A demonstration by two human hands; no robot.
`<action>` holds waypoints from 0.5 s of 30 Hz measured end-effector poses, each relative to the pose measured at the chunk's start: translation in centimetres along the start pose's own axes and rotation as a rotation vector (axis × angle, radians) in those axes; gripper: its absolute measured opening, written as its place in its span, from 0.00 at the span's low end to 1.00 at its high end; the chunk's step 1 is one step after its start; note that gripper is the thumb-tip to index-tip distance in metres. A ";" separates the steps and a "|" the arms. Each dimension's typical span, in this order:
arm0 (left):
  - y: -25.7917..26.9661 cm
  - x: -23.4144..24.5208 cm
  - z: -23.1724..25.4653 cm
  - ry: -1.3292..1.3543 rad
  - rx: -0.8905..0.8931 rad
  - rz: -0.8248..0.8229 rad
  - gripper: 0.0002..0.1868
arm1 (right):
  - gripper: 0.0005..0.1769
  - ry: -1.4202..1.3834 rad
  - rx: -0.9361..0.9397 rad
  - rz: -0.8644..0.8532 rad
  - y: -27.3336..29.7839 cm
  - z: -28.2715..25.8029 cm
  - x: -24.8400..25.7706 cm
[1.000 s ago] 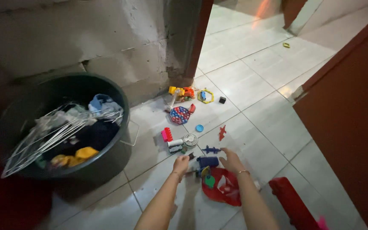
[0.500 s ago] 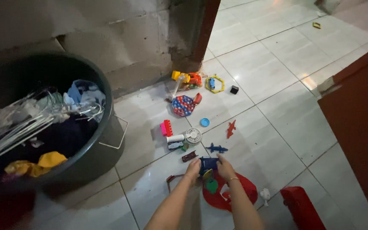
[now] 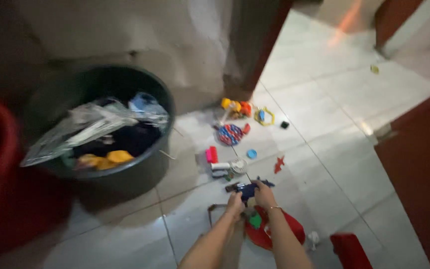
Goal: Picking up various toys from the floor and putting them into buckets.
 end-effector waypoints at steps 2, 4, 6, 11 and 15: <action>2.4 0.0 5.4 -0.040 -0.101 -0.003 0.21 | 0.22 0.050 0.020 -0.018 2.2 -4.8 2.3; 5.8 -0.4 12.8 -0.071 -0.210 0.002 0.20 | 0.23 0.109 0.051 -0.030 3.6 -9.4 4.4; 11.6 0.1 19.7 -0.256 -0.153 0.062 0.18 | 0.26 0.110 0.146 0.000 5.3 -13.0 5.7; 12.6 3.5 32.3 -0.461 -0.637 0.147 0.23 | 0.31 0.121 0.354 0.051 10.5 -28.5 11.1; 23.8 7.9 45.9 -0.501 -0.716 0.218 0.23 | 0.43 0.173 0.641 0.273 20.5 -42.2 14.9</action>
Point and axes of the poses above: each hand's wrist, its own y-axis away from the middle knuckle, its own x-axis out of the back of the hand, z = x × y, the point moved 6 cm from there along -y, towards the middle knuckle, and after that the axes turned 15 degrees about -x, right-handed, at the moved point
